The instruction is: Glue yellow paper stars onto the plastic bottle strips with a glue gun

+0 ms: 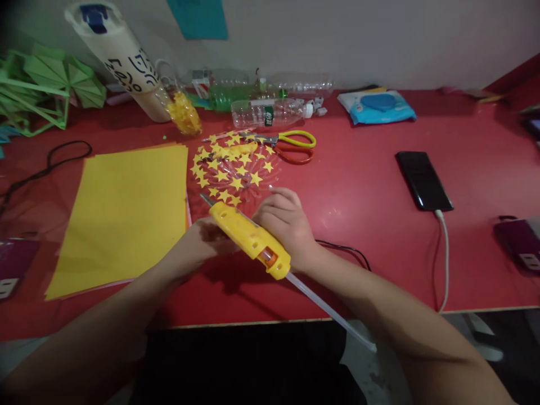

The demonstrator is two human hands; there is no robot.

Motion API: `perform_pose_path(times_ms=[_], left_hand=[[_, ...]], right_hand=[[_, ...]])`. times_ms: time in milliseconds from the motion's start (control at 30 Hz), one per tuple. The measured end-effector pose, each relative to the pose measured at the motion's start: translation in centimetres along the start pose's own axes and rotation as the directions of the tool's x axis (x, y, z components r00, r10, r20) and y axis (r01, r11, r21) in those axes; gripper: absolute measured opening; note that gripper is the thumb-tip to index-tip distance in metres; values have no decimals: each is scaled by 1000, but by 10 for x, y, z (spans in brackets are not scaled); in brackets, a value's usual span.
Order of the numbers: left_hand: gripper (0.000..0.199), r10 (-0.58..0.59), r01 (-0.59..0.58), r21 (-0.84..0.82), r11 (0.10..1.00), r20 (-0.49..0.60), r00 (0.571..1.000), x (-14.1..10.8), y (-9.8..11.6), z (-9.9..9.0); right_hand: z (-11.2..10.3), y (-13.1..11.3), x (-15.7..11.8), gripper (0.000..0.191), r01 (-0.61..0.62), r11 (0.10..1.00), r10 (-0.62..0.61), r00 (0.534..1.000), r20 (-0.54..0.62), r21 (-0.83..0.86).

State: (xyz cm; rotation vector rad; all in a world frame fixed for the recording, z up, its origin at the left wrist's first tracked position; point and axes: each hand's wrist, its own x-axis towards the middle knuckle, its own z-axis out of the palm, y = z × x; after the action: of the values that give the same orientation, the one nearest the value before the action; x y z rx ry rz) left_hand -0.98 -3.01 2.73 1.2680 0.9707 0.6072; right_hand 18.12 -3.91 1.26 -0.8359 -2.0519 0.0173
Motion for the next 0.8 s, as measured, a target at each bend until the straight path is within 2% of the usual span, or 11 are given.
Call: perform_pose_path(times_ms=[133,300,467,633,800], left_hand=[[19,27,-33,-187,982,-36,999,0,-3,4],[19,25,-36,-204,978,-56,998,-2,-4,7],[15,16,-46,-351,935,-87,996,-2,-7,10],[10,49,-58,-263,963,-42,998,-1,-5,7],[4,26,-32,-178,983,-35,999,-3,-1,6]], right_hand=[[1,-6,0,13,-29,999,27,999,42,41],[0,-8,-1,12,-47,993,42,998,47,105],[1,-8,-3,13,-66,988,65,998,12,140],[2,-7,-5,10,-81,989,80,997,11,122],[5,-6,-6,13,-92,991,95,995,-27,96]])
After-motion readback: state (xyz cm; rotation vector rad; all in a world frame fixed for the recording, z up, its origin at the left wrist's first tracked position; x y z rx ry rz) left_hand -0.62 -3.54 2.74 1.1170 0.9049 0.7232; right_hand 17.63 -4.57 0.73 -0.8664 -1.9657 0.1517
